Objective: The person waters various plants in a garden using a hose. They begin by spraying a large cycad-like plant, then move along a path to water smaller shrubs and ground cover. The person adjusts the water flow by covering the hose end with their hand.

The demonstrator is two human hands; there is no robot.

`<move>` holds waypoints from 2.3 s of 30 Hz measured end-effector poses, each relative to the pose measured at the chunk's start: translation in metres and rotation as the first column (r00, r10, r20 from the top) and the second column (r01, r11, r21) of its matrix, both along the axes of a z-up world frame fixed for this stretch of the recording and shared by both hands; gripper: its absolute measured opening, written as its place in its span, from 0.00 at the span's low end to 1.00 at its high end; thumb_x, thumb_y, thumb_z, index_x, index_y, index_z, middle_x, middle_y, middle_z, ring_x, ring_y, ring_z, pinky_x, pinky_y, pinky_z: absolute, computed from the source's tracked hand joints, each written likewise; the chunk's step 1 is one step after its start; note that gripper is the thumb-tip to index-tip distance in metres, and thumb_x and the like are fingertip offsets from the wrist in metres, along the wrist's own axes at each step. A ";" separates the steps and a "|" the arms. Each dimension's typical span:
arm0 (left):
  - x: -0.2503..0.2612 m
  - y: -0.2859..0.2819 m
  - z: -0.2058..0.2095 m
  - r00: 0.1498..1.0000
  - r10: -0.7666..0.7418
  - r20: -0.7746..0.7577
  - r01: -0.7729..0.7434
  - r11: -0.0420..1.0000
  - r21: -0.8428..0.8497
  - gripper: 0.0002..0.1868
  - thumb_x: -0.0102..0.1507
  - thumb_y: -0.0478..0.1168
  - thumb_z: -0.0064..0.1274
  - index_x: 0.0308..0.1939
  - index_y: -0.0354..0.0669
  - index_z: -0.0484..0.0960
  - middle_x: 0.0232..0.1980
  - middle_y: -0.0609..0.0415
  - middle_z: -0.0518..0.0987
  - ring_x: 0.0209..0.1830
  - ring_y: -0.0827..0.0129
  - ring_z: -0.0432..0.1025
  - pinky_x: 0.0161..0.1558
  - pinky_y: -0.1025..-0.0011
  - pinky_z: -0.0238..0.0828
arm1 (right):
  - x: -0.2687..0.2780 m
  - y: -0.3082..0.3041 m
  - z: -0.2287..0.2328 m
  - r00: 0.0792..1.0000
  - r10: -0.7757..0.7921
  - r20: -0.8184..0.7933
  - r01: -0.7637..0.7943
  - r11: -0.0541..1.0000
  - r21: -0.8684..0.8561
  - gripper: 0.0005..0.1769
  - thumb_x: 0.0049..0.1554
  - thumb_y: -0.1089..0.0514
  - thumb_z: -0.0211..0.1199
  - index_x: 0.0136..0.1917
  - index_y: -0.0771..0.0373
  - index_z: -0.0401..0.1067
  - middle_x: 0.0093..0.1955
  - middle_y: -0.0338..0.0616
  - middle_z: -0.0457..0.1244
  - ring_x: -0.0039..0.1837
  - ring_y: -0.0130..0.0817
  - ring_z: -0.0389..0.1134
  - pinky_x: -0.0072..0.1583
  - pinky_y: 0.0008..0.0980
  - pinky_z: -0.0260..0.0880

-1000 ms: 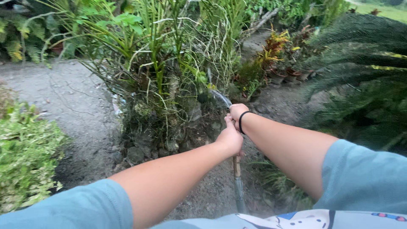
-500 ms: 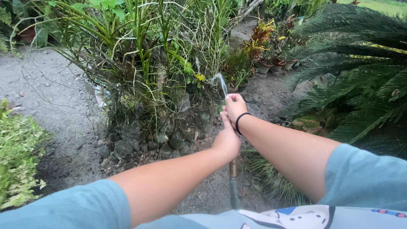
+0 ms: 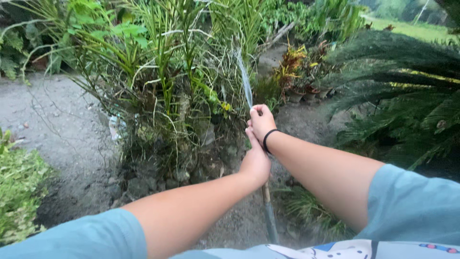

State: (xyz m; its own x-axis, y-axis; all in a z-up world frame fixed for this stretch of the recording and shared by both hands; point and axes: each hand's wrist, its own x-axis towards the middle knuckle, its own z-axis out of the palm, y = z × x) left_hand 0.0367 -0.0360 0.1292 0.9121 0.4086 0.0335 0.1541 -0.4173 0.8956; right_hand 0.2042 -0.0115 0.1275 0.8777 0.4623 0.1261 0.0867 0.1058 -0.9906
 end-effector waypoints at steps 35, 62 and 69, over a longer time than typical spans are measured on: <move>-0.182 0.054 -0.132 0.808 0.512 -0.290 -0.585 0.641 -0.498 0.55 0.68 0.38 0.42 0.75 0.47 0.08 0.59 0.31 0.76 0.40 0.46 0.79 0.33 0.54 0.80 | -0.211 0.144 -0.215 0.579 0.542 -0.610 -0.754 0.641 -0.146 0.07 0.61 0.67 0.49 0.41 0.61 0.57 0.36 0.46 0.55 0.31 0.29 0.52 0.32 0.28 0.61; -0.462 0.020 -0.260 0.351 0.782 -0.515 -0.839 0.018 -0.545 0.22 0.71 0.40 0.38 0.70 0.42 0.69 0.53 0.45 0.78 0.42 0.61 0.80 0.43 0.65 0.81 | -0.378 0.041 -0.150 0.050 0.547 -0.835 -0.999 0.023 -0.045 0.09 0.68 0.54 0.45 0.61 0.50 0.60 0.34 0.33 0.55 0.28 0.16 0.46 0.27 0.15 0.50; -0.518 0.065 -0.257 0.199 0.850 -0.488 -0.768 -0.174 -0.616 0.22 0.73 0.40 0.33 0.67 0.30 0.69 0.56 0.41 0.78 0.49 0.57 0.80 0.47 0.65 0.80 | -0.429 0.015 -0.121 -0.057 0.626 -0.778 -0.997 -0.073 0.014 0.10 0.68 0.53 0.47 0.63 0.49 0.57 0.34 0.31 0.54 0.27 0.16 0.47 0.27 0.16 0.50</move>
